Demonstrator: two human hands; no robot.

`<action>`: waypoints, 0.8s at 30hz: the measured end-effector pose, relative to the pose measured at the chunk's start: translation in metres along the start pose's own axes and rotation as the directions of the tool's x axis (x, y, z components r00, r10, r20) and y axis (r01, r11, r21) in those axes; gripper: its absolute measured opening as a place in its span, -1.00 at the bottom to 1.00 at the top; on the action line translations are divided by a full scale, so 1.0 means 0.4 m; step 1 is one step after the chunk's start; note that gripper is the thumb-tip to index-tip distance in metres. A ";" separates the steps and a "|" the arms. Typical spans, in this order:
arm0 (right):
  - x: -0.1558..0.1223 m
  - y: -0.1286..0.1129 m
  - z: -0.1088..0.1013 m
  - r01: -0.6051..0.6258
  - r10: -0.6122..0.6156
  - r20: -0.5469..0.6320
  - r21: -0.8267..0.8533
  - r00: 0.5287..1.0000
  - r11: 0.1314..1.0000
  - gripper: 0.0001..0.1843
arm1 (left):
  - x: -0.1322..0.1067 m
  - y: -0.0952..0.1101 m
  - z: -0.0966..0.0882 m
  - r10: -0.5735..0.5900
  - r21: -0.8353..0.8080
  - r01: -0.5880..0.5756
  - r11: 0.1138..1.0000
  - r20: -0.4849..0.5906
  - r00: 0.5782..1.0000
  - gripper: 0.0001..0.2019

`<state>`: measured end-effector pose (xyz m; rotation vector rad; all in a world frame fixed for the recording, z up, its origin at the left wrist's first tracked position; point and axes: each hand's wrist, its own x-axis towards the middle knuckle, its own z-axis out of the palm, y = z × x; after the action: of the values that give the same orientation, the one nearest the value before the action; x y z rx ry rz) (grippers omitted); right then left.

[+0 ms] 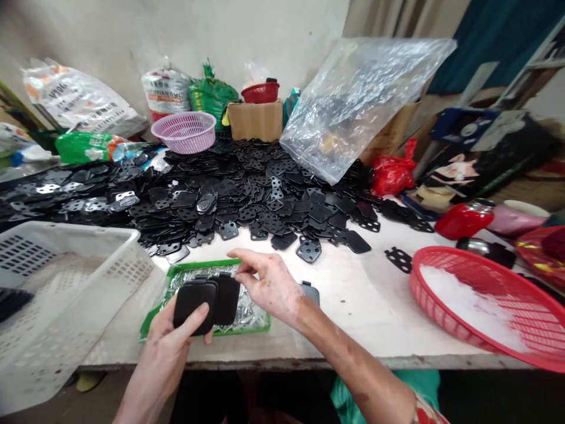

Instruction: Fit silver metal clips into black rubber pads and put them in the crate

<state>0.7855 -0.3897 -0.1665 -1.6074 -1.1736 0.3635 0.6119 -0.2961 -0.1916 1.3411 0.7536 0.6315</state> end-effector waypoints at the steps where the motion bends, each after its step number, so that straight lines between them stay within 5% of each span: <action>1: -0.003 -0.002 -0.001 0.015 -0.015 -0.002 -0.041 1.000 0.999 -0.61 | -0.001 0.004 -0.001 -0.003 0.025 0.003 1.000 0.011 1.000 -0.79; 6: -0.017 -0.031 -0.010 0.140 -0.122 0.077 -0.287 0.989 0.948 -0.54 | 0.000 0.021 -0.010 0.001 0.100 -0.009 0.995 0.083 0.997 -0.80; 11: -0.018 -0.051 -0.017 0.118 -0.056 0.179 -0.359 0.982 0.926 -0.49 | 0.004 0.037 -0.016 -0.023 0.149 -0.001 0.989 0.159 0.987 -0.79; 15: -0.013 -0.039 -0.012 0.038 0.015 0.162 -0.319 0.987 0.947 -0.53 | 0.005 0.024 -0.016 -0.025 0.126 0.005 0.992 0.157 0.987 -0.80; 19: -0.008 -0.031 -0.020 0.102 -0.066 0.162 -0.224 0.985 0.969 -0.59 | 0.007 0.008 -0.016 -0.017 -0.032 0.020 0.999 0.094 0.995 -0.81; 22: -0.006 -0.029 -0.032 0.094 -0.092 0.052 -0.035 0.994 0.995 -0.71 | 0.008 0.015 -0.015 -0.050 -0.152 0.057 0.987 0.045 0.998 -0.80; 24: -0.006 -0.027 -0.031 -0.008 0.016 -0.047 0.180 0.999 0.984 -0.82 | 0.007 0.022 -0.010 -0.093 -0.241 0.096 0.966 0.021 0.995 -0.79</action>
<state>0.7880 -0.3994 -0.1531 -1.4585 -1.0636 0.4239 0.6107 -0.2902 -0.1835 1.0774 0.7047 0.6196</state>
